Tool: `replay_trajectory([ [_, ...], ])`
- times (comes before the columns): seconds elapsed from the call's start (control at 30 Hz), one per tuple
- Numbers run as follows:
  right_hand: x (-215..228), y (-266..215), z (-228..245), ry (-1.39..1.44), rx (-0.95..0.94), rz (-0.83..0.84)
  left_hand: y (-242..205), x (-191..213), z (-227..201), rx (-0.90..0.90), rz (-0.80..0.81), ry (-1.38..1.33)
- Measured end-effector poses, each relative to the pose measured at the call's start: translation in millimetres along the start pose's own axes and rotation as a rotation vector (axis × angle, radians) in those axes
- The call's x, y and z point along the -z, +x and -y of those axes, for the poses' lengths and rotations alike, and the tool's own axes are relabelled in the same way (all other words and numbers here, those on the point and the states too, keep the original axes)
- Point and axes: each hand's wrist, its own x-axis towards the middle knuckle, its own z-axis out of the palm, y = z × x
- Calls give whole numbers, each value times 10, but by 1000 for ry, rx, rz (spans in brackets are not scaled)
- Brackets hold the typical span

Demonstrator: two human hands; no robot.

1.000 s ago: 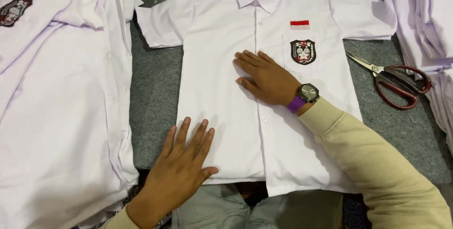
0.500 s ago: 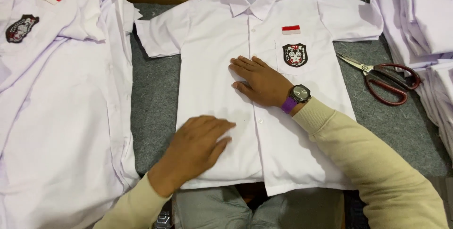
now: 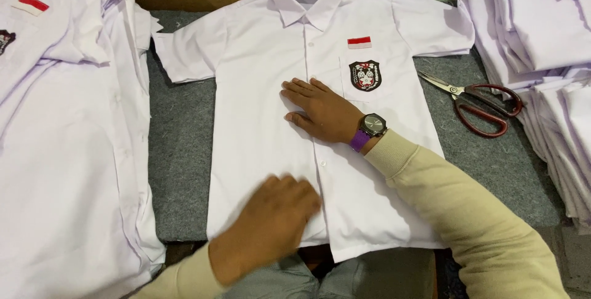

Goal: Trimming loose threads with scissors and then smoothing and folding a white school uniform shirt on a work table.

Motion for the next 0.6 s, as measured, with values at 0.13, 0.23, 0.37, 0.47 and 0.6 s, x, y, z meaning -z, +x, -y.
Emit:
replay_trajectory([
  [0.13,34,-11,34,46,-31,38,-715,-540,-260,-221,265,-392],
  [0.23,40,0,51,36,-36,45,-1149,-926,-175,-265,335,-1539],
  [0.37,58,-3,50,31,-35,45,-958,-256,-331,20,287,-338],
  [0.47,55,5,52,33,-29,50,-969,72,-257,-62,-178,65],
  [0.6,29,-13,36,13,-16,20,-1033,130,-87,-71,-194,382],
])
